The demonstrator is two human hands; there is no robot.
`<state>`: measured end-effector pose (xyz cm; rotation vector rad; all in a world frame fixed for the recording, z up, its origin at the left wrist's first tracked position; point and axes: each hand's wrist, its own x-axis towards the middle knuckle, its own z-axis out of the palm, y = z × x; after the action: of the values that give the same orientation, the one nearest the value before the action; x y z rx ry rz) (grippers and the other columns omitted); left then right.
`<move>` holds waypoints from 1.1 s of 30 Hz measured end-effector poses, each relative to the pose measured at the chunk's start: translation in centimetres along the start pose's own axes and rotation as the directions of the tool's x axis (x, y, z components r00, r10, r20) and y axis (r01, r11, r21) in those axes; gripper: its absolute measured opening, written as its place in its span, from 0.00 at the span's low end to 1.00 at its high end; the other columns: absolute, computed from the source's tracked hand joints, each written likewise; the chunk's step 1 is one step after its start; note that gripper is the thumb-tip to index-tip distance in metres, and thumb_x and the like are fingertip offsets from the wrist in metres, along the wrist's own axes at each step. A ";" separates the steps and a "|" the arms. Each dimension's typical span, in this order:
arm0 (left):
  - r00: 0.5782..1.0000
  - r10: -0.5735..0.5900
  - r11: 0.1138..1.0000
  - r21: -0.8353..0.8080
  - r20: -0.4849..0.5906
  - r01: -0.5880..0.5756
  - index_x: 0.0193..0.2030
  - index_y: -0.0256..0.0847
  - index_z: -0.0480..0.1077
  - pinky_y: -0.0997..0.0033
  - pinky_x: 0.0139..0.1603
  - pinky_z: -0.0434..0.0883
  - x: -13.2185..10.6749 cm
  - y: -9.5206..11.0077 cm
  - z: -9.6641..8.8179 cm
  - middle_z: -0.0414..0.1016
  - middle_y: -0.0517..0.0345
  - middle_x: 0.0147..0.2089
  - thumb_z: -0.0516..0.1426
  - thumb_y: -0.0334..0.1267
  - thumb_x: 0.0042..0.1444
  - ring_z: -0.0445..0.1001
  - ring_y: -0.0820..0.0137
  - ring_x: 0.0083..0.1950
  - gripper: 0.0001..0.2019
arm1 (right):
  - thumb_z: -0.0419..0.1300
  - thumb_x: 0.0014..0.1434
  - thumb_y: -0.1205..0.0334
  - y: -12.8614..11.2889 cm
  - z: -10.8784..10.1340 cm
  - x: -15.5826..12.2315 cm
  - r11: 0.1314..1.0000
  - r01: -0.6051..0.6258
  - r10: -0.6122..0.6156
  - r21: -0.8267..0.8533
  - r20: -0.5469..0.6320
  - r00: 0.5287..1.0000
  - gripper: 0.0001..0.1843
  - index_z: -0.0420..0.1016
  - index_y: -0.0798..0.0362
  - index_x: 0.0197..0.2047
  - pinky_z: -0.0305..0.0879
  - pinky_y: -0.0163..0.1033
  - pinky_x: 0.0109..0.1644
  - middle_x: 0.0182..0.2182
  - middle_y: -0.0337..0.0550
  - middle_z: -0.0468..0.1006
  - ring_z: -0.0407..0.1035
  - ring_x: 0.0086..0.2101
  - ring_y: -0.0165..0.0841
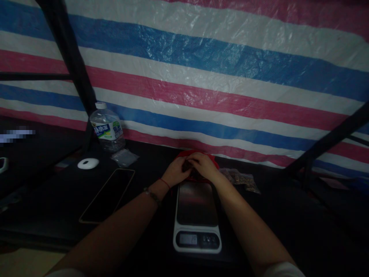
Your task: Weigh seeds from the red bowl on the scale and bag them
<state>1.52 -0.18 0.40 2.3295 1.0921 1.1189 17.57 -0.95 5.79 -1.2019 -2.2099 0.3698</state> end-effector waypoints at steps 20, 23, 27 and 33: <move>0.983 -0.069 0.994 0.074 -0.170 0.082 0.46 0.37 0.69 0.61 0.52 0.70 0.0 -0.5 -0.1 0.72 0.51 0.44 0.58 0.34 0.51 0.71 0.64 0.48 0.14 | 0.60 0.53 0.65 2.3 1.3 -0.8 0.968 -0.024 0.110 -0.250 0.339 0.934 0.19 0.75 0.56 0.50 0.59 0.41 0.55 0.49 0.54 0.74 0.67 0.49 0.39; 0.986 -0.069 0.994 0.073 -0.153 0.081 0.45 0.38 0.69 0.61 0.53 0.70 0.0 -0.5 0.0 0.72 0.52 0.44 0.58 0.34 0.50 0.71 0.63 0.49 0.14 | 0.59 0.54 0.69 2.4 1.2 -0.8 0.962 -0.048 0.135 -0.268 0.319 0.938 0.17 0.75 0.57 0.48 0.60 0.39 0.54 0.47 0.53 0.75 0.68 0.48 0.38; 0.987 -0.069 0.994 0.070 -0.146 0.080 0.45 0.38 0.69 0.60 0.52 0.71 -0.1 -0.5 0.0 0.72 0.51 0.44 0.58 0.34 0.50 0.71 0.63 0.49 0.14 | 0.61 0.53 0.66 2.4 1.4 -0.8 0.971 -0.027 0.111 -0.239 0.346 0.932 0.20 0.74 0.57 0.51 0.60 0.40 0.53 0.49 0.53 0.73 0.67 0.49 0.38; 0.989 -0.051 0.995 0.074 -0.135 0.061 0.46 0.38 0.69 0.61 0.53 0.70 -0.1 -0.5 -0.1 0.73 0.51 0.45 0.58 0.34 0.51 0.71 0.63 0.49 0.14 | 0.58 0.53 0.72 2.5 1.3 -0.5 0.956 0.015 0.081 -0.293 0.312 0.947 0.13 0.78 0.57 0.41 0.62 0.37 0.50 0.42 0.50 0.78 0.70 0.44 0.36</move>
<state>1.18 0.05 0.14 2.2946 1.2623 1.2472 18.62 0.08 3.41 -1.4186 -2.5982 0.2735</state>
